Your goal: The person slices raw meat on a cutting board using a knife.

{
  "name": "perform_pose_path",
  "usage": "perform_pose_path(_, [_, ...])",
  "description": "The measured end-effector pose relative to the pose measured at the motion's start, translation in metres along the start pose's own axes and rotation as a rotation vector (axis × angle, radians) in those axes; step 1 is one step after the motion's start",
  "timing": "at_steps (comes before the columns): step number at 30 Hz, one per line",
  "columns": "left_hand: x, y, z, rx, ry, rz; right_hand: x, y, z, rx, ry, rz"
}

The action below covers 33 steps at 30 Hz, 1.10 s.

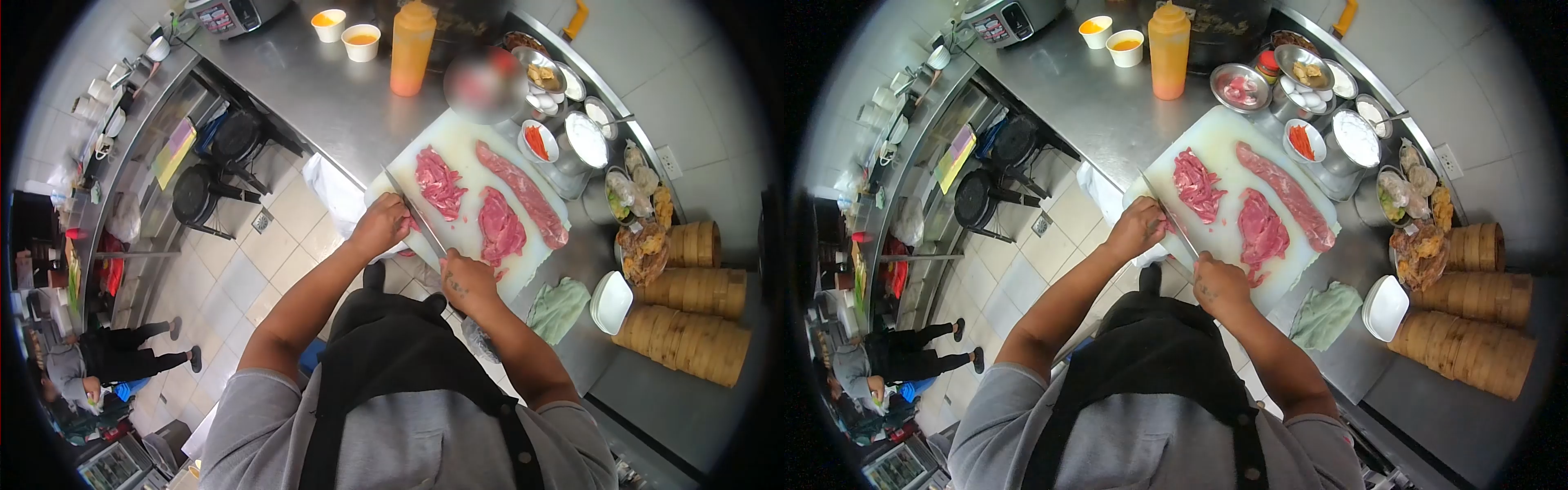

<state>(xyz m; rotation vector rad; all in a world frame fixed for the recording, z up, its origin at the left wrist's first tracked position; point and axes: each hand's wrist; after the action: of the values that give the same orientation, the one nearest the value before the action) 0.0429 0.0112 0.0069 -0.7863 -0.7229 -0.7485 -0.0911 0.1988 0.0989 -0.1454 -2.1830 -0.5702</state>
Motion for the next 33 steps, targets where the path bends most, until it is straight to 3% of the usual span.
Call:
perform_pose_path(6, [-0.005, -0.002, -0.003, -0.016, 0.049, 0.041, -0.008, -0.001, 0.001, -0.048, -0.068, -0.101])
perform_pose_path(8, [-0.005, -0.004, -0.004, -0.022, 0.058, 0.048, -0.032, -0.035, 0.013, 0.126, -0.176, 0.059])
perform_pose_path(10, [-0.006, 0.000, 0.001, -0.030, 0.066, 0.049, -0.030, -0.064, 0.008, 0.072, -0.151, 0.024])
perform_pose_path(12, [-0.003, -0.006, 0.005, -0.003, -0.064, 0.066, -0.028, -0.070, 0.015, 0.017, -0.135, 0.023])
perform_pose_path(15, [-0.019, 0.003, 0.004, 0.043, -0.206, 0.089, -0.018, -0.051, 0.043, 0.125, -0.182, 0.049])
perform_pose_path(17, [-0.024, -0.002, 0.005, 0.047, -0.134, 0.097, 0.001, -0.036, 0.042, -0.072, -0.059, 0.028])
perform_pose_path(19, [-0.028, -0.007, 0.014, 0.044, -0.062, 0.097, 0.022, -0.027, 0.035, -0.093, -0.062, 0.067])
perform_pose_path(21, [-0.030, -0.015, 0.028, 0.435, 0.235, 0.213, 0.040, -0.019, 0.034, -0.067, -0.055, 0.150])
perform_pose_path(22, [-0.021, -0.024, 0.038, 0.415, 0.234, 0.211, 0.046, -0.015, 0.032, -0.070, -0.060, 0.169])
perform_pose_path(24, [0.003, -0.036, 0.060, 0.124, 0.026, 0.488, 0.054, -0.009, 0.028, -0.094, 0.014, 0.328])
perform_pose_path(25, [0.018, -0.039, 0.073, 0.080, 0.019, 0.345, 0.056, -0.007, 0.028, -0.097, 0.008, 0.338])
perform_pose_path(26, [0.028, -0.047, 0.088, 0.070, 0.018, 0.342, 0.058, -0.006, 0.029, -0.065, 0.006, 0.390])
perform_pose_path(28, [0.034, -0.058, 0.116, -0.153, -0.236, 0.033, 0.060, -0.002, 0.030, -0.037, 0.001, 0.446])
perform_pose_path(29, [0.029, -0.060, 0.118, -0.161, -0.237, 0.033, 0.062, -0.001, 0.030, -0.009, -0.019, 0.472])
perform_pose_path(31, [0.013, -0.062, 0.116, -0.199, -0.308, -0.240, 0.064, 0.003, 0.033, 0.011, -0.039, 0.507])
perform_pose_path(33, [0.001, -0.064, 0.109, -0.186, -0.330, -0.228, 0.064, 0.010, 0.040, 0.166, 0.078, 0.639])
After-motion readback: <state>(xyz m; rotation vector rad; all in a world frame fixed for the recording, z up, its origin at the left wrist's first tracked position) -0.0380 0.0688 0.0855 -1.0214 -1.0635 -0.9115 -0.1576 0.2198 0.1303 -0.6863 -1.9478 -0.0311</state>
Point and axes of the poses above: each hand's wrist, its own y-axis away from the middle knuckle, its own x-axis out of the back of the hand, z = x × y, and after that the axes turned 13 degrees about -y, right-handed
